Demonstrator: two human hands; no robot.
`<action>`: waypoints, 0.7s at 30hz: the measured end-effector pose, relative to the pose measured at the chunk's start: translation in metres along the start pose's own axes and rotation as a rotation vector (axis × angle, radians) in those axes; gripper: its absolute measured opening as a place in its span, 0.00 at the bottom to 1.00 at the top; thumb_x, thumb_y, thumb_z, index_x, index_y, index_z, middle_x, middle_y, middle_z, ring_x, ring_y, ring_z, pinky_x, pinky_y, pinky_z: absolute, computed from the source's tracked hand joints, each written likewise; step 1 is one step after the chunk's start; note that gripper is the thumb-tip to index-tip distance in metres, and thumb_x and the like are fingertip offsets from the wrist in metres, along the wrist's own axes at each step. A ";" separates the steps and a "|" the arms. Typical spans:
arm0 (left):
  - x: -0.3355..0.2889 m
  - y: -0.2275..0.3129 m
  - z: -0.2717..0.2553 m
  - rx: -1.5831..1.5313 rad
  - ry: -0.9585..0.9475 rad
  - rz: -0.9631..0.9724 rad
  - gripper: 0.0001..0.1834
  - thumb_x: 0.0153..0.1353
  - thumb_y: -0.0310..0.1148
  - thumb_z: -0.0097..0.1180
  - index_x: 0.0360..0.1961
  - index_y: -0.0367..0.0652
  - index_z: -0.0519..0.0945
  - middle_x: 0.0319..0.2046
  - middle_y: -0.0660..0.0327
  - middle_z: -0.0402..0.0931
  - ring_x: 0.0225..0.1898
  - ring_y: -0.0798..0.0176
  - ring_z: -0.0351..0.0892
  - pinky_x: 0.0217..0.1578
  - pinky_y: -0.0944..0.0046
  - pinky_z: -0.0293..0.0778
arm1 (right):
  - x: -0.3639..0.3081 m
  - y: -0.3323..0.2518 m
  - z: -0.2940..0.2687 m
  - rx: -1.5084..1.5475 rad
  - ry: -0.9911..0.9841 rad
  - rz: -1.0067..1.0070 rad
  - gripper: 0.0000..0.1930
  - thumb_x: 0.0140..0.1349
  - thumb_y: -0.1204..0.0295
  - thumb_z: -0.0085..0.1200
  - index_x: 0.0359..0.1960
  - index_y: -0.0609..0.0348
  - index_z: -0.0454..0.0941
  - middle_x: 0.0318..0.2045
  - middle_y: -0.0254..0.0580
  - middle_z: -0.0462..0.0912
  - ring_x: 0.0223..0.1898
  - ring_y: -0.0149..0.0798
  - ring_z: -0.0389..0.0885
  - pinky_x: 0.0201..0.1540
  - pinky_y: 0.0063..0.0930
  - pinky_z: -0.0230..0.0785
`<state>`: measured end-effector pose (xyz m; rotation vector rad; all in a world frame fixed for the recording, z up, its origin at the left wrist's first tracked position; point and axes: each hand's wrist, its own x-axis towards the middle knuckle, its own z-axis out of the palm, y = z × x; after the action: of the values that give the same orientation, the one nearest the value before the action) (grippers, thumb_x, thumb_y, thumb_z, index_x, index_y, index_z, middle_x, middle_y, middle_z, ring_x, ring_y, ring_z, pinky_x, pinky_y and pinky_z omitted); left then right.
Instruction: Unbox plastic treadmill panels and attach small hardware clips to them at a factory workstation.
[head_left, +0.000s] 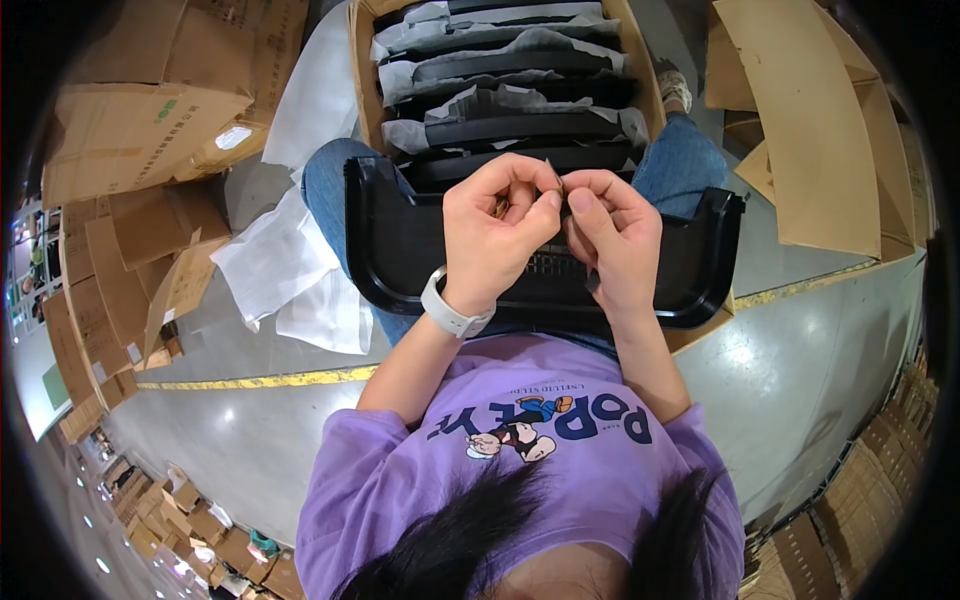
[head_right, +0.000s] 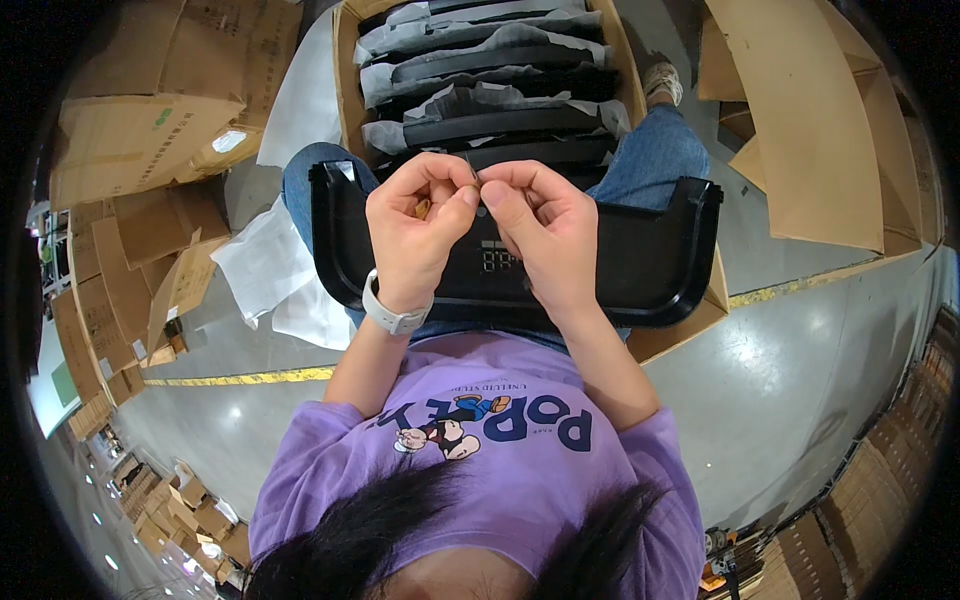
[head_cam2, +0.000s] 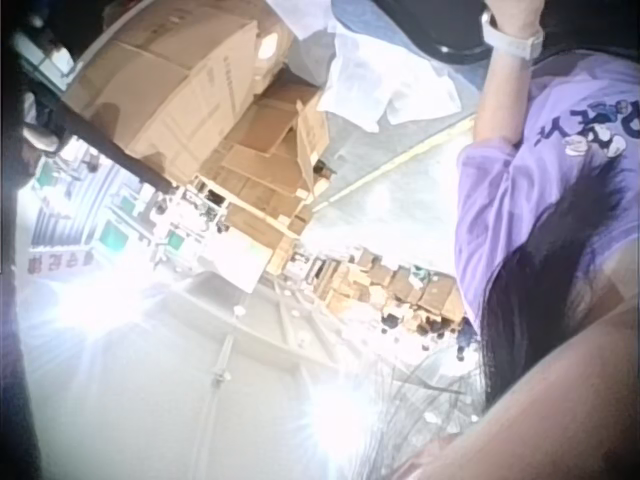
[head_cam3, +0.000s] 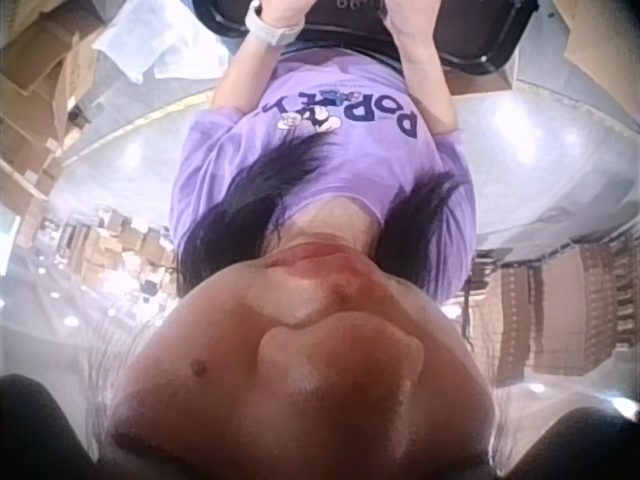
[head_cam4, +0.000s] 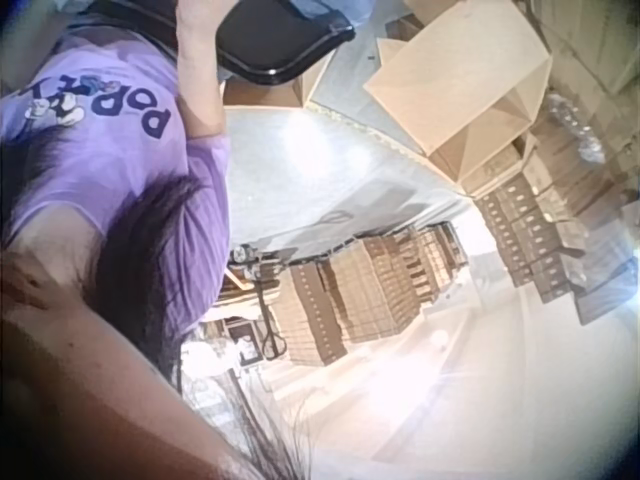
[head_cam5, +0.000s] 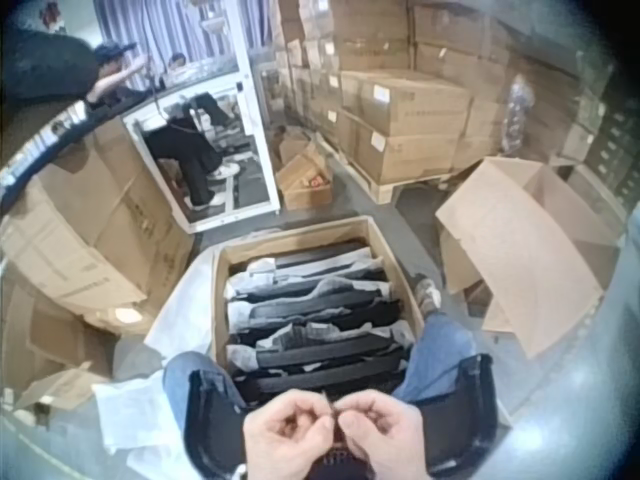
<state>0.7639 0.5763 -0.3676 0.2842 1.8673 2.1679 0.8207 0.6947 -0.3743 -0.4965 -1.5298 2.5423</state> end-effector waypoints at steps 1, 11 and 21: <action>0.000 0.000 -0.001 0.000 -0.001 0.000 0.04 0.48 0.20 0.58 0.26 0.38 0.78 0.14 0.76 0.61 0.18 0.84 0.52 0.19 0.80 0.49 | -0.001 -0.002 -0.002 -0.031 -0.046 -0.018 0.10 0.60 0.71 0.58 0.38 0.64 0.77 0.19 0.24 0.72 0.16 0.14 0.61 0.18 0.10 0.49; 0.003 -0.014 -0.017 -0.133 -0.037 0.070 0.04 0.43 0.17 0.50 0.22 0.36 0.73 0.28 0.63 0.67 0.23 0.77 0.60 0.23 0.76 0.54 | 0.000 -0.011 -0.025 -0.072 0.000 0.031 0.05 0.59 0.74 0.57 0.33 0.63 0.79 0.16 0.21 0.69 0.17 0.13 0.60 0.18 0.10 0.46; -0.002 -0.021 -0.020 -0.643 -0.264 -0.499 0.05 0.44 0.27 0.39 0.17 0.46 0.57 0.13 0.67 0.55 0.14 0.75 0.45 0.14 0.74 0.43 | -0.013 -0.008 -0.015 -0.914 0.190 -0.660 0.05 0.51 0.80 0.62 0.29 0.61 0.80 0.13 0.28 0.69 0.13 0.18 0.63 0.17 0.14 0.53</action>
<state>0.7608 0.5596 -0.3915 -0.0313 0.9031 2.1005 0.8381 0.7073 -0.3713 -0.2250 -2.2282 1.2098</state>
